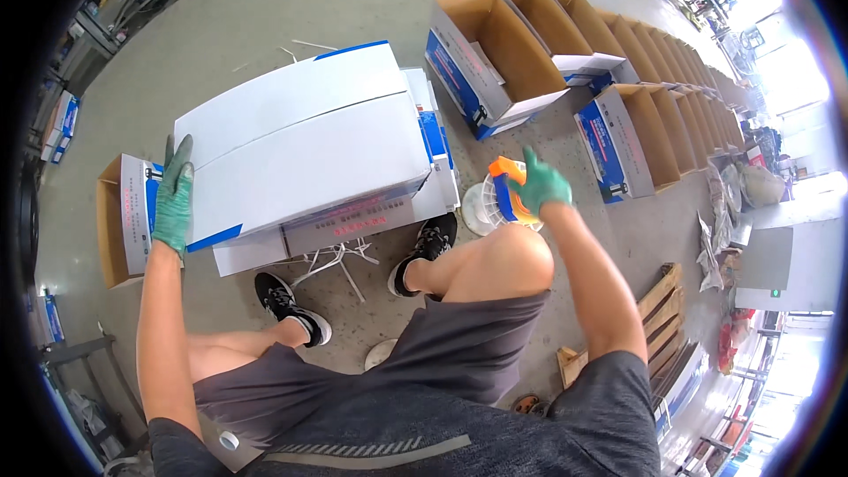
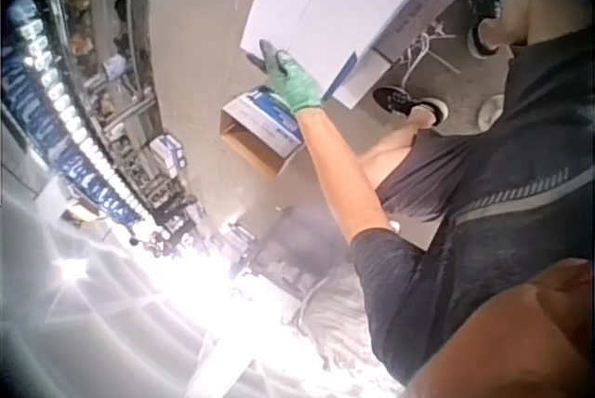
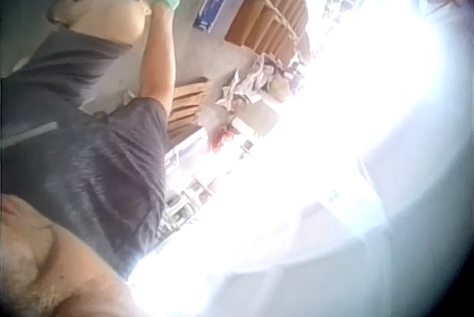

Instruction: The person retrieves a roll of tape, installs it onto a tape dispenser, and folds and seals cardboard boxes using the tape dispenser.

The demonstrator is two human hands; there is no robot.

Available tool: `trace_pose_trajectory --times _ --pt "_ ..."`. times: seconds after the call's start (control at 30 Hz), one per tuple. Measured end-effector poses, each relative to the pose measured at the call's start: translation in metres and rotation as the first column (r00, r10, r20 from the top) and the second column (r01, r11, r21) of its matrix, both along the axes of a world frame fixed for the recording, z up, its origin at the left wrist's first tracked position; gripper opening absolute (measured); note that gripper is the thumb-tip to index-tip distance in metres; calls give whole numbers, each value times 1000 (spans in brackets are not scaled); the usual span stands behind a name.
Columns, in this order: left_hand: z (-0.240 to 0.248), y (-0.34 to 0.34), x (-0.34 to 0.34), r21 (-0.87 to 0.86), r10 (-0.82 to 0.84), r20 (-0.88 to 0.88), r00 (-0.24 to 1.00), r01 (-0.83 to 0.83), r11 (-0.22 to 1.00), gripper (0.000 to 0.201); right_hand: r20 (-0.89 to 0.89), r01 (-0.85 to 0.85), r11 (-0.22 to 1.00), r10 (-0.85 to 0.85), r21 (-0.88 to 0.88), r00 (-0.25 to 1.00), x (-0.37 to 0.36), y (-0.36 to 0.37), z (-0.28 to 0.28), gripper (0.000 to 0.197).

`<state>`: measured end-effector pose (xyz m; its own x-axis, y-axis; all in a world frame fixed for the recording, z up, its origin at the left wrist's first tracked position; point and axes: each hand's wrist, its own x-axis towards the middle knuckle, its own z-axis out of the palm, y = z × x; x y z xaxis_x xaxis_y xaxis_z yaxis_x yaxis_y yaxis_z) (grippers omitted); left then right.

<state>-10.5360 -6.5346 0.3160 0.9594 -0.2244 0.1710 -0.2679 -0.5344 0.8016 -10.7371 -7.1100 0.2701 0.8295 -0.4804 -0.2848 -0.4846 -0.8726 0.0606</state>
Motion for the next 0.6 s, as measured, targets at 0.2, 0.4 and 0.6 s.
trace_pose_trajectory --times 0.2,0.4,0.6 --pt "-8 7 11 30 -98 20 995 97 995 42 96 -23 993 34 -118 995 -42 11 -91 97" --pt "-16 3 16 -9 -64 159 985 66 998 39 409 42 804 -346 594 844 -11 -3 -35 75" --pt "-10 -7 3 -125 -25 127 992 41 991 38 507 -496 139 -395 857 766 81 66 155 59"
